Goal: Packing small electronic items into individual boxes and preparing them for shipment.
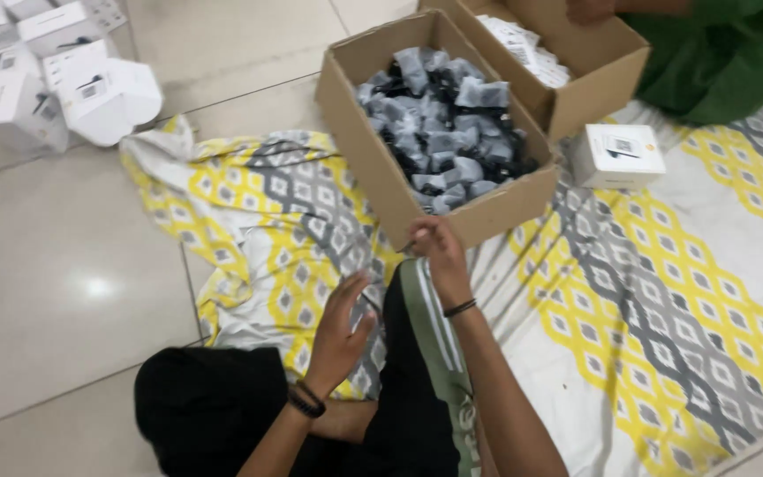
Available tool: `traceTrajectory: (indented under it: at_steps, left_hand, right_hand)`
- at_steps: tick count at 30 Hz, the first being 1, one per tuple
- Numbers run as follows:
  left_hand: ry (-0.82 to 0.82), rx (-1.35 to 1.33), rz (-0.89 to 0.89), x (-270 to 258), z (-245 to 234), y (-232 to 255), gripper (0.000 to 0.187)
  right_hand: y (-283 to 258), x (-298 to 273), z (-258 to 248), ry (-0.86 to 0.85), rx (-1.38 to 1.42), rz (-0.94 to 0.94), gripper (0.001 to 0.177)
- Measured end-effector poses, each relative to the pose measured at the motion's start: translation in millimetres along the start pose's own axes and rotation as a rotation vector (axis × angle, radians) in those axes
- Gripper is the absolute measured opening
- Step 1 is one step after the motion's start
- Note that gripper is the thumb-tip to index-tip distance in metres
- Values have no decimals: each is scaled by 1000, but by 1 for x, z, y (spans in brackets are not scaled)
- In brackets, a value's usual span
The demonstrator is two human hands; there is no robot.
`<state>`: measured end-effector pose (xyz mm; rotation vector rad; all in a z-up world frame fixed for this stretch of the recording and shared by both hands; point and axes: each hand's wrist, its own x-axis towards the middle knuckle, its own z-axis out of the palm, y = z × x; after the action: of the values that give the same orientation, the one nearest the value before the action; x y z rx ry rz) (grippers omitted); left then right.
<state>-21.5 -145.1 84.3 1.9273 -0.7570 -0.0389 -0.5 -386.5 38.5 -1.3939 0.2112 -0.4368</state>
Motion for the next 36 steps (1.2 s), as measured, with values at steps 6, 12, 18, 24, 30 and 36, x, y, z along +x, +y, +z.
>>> traceTrajectory:
  at_steps: [6,12,18,24,30,36]
  left_hand:
    - [462,262,-406,-159,-128,-21,45]
    - [971,491,-930,-329,-153,-12,56]
    - [1426,-423,-1277,-434,-95,-64,78]
    - [1363,-283,-1098,-353,-144,-21,76]
    - [1122,-310,-391,-279,-211,-23,64]
    - [787,-770,-324,-136,-185,-26,82]
  right_hand:
    - [-53,-101,235,-894,-235,28,32]
    - [43,-214,369,-1416,-329,-199,54]
    - [114,-295,409,-1465,-592,97,78]
    - [67,-262,382,-1337,-335,203,75]
    - [-21,-169,328,-1045,274,361,65]
    - [-83,-85,249,-667,-242,-119,51]
